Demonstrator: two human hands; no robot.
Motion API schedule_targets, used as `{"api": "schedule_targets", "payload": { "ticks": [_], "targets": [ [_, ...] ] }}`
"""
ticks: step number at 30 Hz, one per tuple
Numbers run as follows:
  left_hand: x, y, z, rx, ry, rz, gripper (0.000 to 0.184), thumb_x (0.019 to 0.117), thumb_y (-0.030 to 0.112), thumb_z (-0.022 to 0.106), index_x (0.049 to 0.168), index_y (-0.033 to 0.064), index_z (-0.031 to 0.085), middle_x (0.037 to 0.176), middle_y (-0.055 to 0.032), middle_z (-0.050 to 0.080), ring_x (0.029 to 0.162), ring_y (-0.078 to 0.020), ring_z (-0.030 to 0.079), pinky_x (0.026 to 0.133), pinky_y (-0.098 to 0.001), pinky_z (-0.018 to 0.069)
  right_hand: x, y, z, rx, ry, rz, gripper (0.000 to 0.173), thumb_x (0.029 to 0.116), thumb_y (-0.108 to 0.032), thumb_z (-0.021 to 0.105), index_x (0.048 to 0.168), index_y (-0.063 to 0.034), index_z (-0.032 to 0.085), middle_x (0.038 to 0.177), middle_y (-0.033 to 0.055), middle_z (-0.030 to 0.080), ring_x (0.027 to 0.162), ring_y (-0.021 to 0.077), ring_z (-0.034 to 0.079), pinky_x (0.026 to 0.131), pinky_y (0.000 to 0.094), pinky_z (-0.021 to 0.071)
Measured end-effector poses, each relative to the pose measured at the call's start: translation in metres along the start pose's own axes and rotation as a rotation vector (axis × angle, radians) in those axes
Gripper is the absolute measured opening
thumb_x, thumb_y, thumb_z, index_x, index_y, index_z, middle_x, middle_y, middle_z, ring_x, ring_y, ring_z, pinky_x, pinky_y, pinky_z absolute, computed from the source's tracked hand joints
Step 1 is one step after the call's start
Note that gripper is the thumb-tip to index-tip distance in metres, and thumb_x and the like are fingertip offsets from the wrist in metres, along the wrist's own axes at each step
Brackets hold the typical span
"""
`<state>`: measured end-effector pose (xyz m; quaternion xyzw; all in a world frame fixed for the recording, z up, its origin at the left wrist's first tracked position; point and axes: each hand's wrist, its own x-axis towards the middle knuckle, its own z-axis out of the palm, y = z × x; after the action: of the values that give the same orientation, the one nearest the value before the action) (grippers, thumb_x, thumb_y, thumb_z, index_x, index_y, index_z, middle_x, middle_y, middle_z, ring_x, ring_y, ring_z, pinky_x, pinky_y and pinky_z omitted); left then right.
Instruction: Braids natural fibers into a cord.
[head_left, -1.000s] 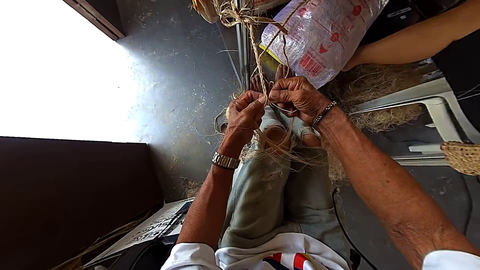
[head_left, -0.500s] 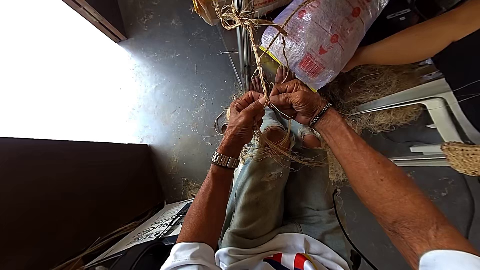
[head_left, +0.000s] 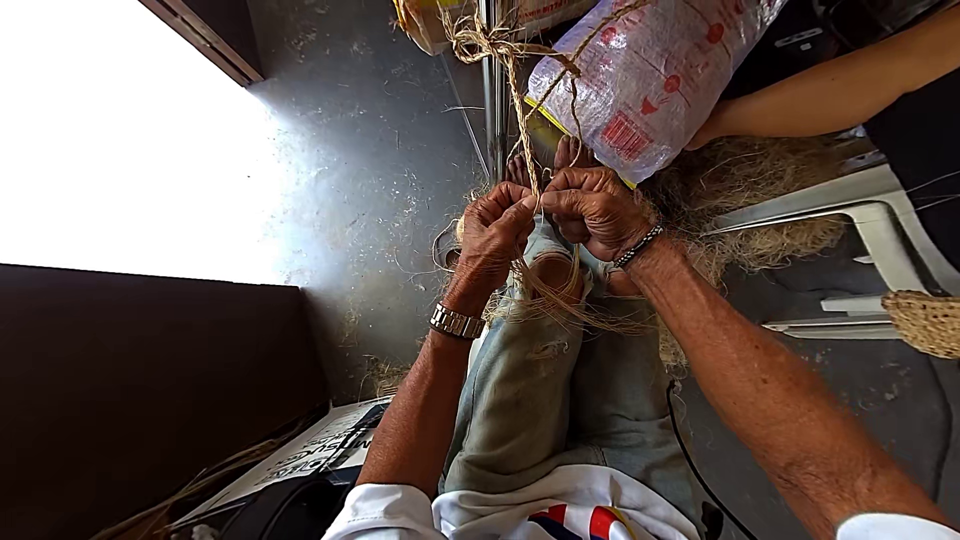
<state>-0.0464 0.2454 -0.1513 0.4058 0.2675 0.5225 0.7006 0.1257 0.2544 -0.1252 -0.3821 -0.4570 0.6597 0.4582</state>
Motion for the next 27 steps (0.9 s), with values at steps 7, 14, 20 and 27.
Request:
{"api": "schedule_targets", "payload": {
  "ticks": [7,14,20,27],
  "targets": [
    [-0.005,-0.003,0.008,0.41,0.155,0.178,0.012,0.0987,0.003,0.057,0.088,0.0059,0.062,0.061,0.0037,0.053,0.049,-0.0039,0.046,0.047,-0.0192,0.0393,-0.008,0.01,0.018,-0.095,0.25,-0.073,0.012,0.0933,-0.001,0.068,0.082,-0.0037,0.067,0.055,-0.0039,0.051,0.039,0.0008,0.032,0.036,0.0177,0.0277],
    [-0.027,0.007,0.018,0.965,0.277,0.349,0.011,0.0985,0.008,0.061,0.088,0.0054,0.064,0.069,-0.0027,0.056,0.055,-0.0089,0.05,0.051,-0.0235,0.0408,-0.02,0.01,0.025,-0.557,0.267,-0.307,0.013,0.0936,-0.007,0.07,0.081,-0.0041,0.069,0.064,-0.0009,0.058,0.051,0.003,0.047,0.049,0.0189,0.0394],
    [-0.047,0.009,0.024,0.983,0.313,0.351,0.017,0.0996,0.011,0.059,0.083,0.0079,0.06,0.062,-0.0035,0.052,0.046,-0.0124,0.043,0.042,-0.0257,0.0354,-0.026,0.018,0.03,-0.764,0.276,-0.447,0.017,0.0983,-0.01,0.065,0.083,-0.0033,0.066,0.067,0.0054,0.057,0.054,0.0109,0.051,0.051,0.0256,0.043],
    [-0.049,-0.015,0.033,0.914,0.4,0.418,0.011,0.0989,0.006,0.059,0.089,0.0056,0.063,0.066,-0.0028,0.054,0.05,-0.0094,0.047,0.045,-0.0222,0.0396,-0.027,0.025,0.034,-0.629,0.294,-0.363,0.014,0.1011,-0.011,0.063,0.091,-0.0038,0.068,0.067,0.002,0.057,0.051,0.0055,0.048,0.048,0.0191,0.0408]
  ]
}}
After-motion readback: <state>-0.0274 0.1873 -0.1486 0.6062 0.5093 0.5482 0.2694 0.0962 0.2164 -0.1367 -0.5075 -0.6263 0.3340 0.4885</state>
